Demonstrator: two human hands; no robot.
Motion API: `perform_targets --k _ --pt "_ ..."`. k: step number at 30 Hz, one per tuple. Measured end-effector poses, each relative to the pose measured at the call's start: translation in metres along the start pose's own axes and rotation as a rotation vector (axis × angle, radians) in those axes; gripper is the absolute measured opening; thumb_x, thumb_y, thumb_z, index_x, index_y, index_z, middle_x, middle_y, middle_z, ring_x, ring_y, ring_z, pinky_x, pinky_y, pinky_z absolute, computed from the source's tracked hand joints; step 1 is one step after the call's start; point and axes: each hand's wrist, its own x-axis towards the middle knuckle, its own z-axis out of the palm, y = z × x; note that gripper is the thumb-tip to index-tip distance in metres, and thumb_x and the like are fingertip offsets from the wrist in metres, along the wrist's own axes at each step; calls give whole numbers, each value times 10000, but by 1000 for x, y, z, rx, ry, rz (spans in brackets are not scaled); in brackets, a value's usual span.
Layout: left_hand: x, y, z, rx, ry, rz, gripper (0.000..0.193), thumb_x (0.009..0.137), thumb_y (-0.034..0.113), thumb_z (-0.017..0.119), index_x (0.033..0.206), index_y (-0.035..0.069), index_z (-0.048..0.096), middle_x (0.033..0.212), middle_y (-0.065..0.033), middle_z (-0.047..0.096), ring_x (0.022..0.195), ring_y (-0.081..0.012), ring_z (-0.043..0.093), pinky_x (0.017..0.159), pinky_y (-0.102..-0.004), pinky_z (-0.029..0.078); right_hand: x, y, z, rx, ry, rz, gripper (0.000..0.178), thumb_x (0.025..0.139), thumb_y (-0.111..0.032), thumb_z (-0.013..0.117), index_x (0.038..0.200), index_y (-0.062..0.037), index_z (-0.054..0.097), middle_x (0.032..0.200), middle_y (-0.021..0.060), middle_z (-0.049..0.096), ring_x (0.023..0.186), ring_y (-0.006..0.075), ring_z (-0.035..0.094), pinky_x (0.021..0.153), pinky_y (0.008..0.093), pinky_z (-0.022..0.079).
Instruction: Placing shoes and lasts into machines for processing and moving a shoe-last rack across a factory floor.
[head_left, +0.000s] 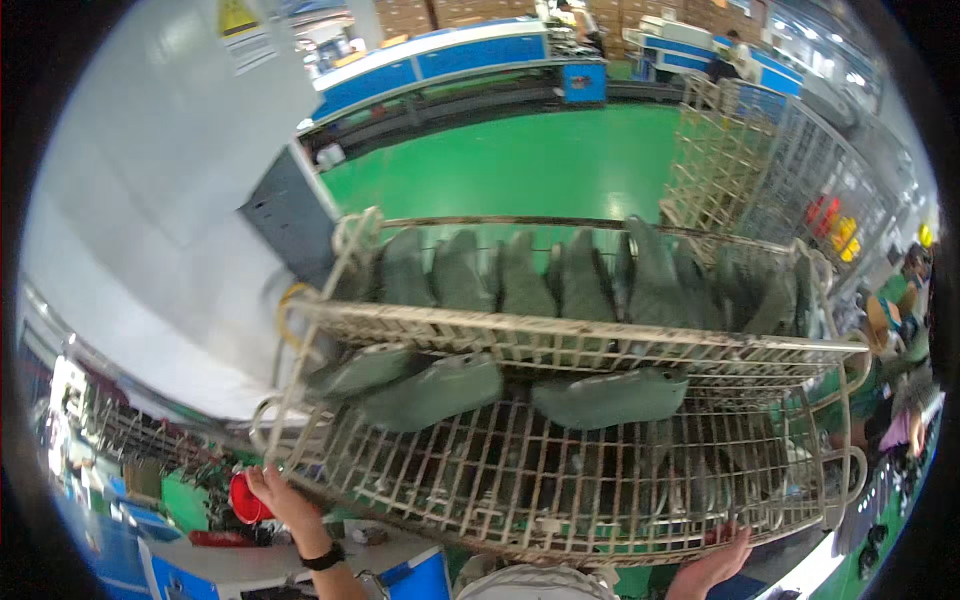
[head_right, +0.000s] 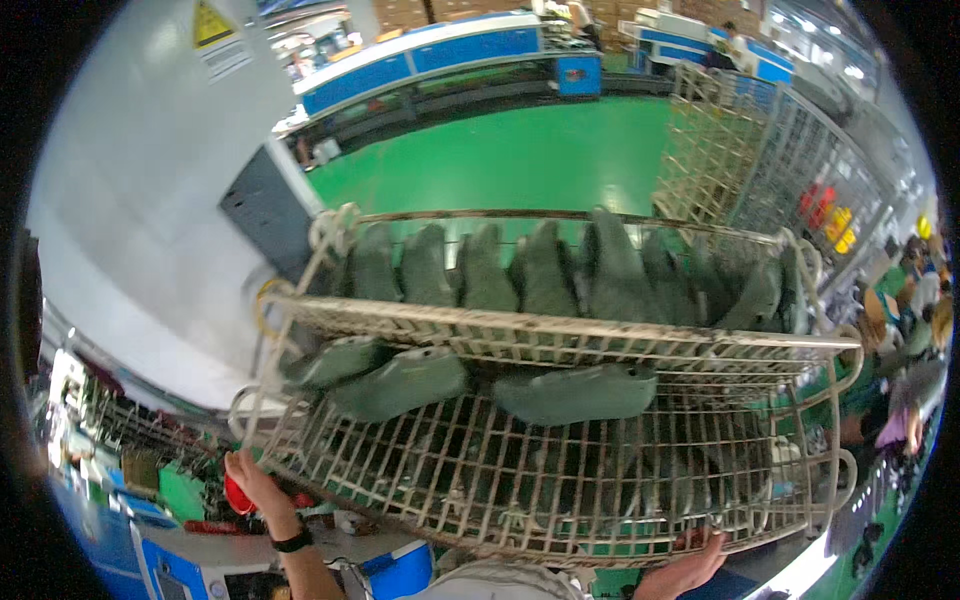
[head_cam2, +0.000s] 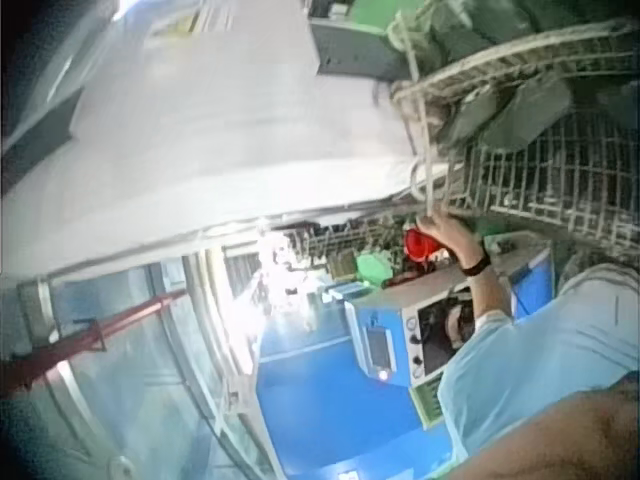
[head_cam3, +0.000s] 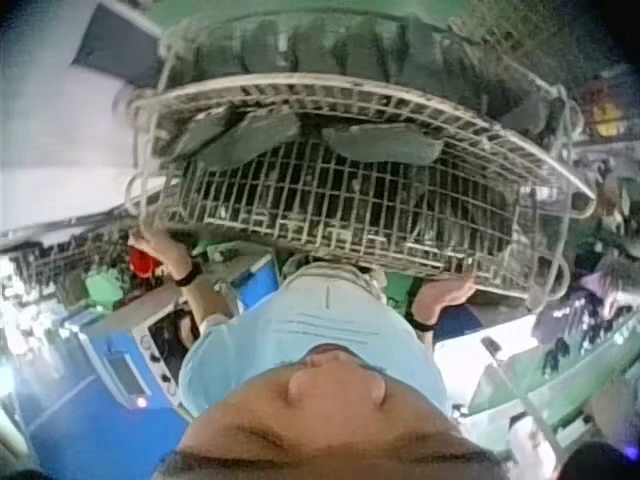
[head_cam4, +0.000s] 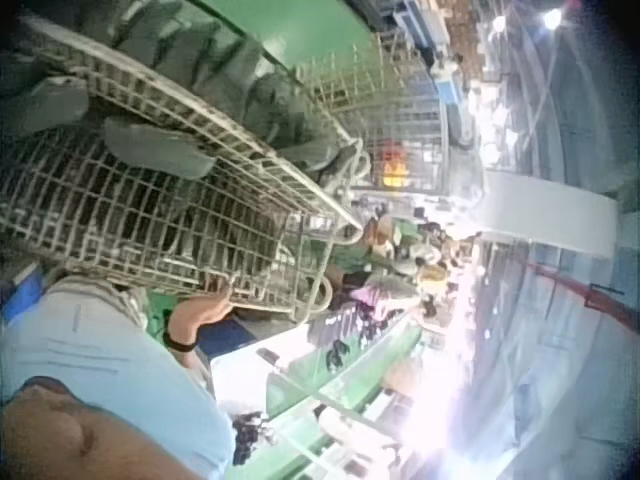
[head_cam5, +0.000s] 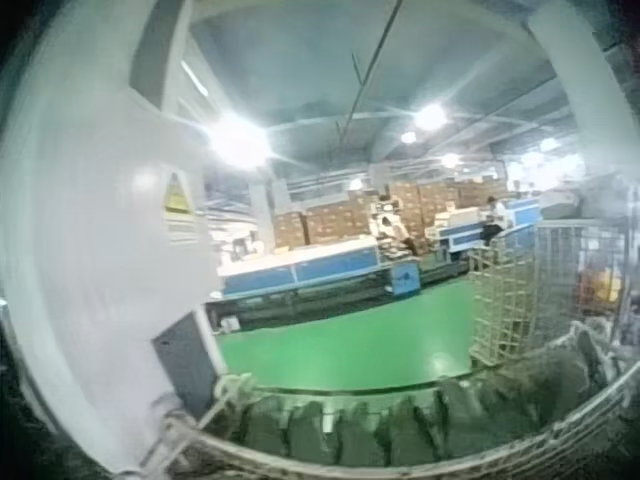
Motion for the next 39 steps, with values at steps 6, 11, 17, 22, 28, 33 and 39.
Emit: perform_targets --k 6,11,17,22,28,33,39 --pt "18 -27 14 463 168 321 560 931 174 652 1386 -116 503 1307 -296 534 1196 -389 515 1030 -480 422 -3 4 9 -21 18 -29 354 984 -258 538 1281 -68 567 992 42 598 816 147 548 696 320 439" --pt "9 -29 18 710 164 263 583 911 188 644 1426 -45 499 1333 -244 513 1187 -348 528 1005 -442 445 74 81 -59 -154 -109 -528 313 1032 -222 538 1213 17 628 931 108 568 545 180 419 502 303 376" --pt "12 -32 11 596 225 296 551 964 205 620 1432 -57 492 1299 -250 518 1114 -342 536 951 -441 455 10 16 -5 -223 -34 -423 213 1006 -236 585 1030 -28 620 843 48 531 590 150 423 524 291 371" --pt "7 -20 26 553 208 270 546 971 208 604 1436 -57 491 1324 -256 515 1123 -343 551 941 -442 470 -5 2 12 -73 87 -80 355 970 -242 574 1288 -84 576 896 1 591 746 93 523 620 261 397" --pt "24 -32 18 639 222 305 489 969 206 564 1392 -40 554 1185 -203 611 874 -269 565 777 -395 478 9 16 -3 13 -22 -83 359 980 -194 594 1312 -69 534 946 20 606 747 101 516 639 265 439" --pt "-11 1 33 572 223 542 385 963 213 655 1164 -115 635 1110 -303 646 974 -440 623 892 -559 474 10 17 4 125 -8 -98 292 951 -132 601 1229 -56 554 880 26 582 680 108 533 560 262 423" --pt "37 -39 10 487 196 467 377 978 215 628 1214 -78 648 1142 -265 668 973 -396 620 867 -501 486 12 14 -2 78 21 -78 268 974 -155 560 1234 -104 524 938 16 613 726 115 559 592 287 438"
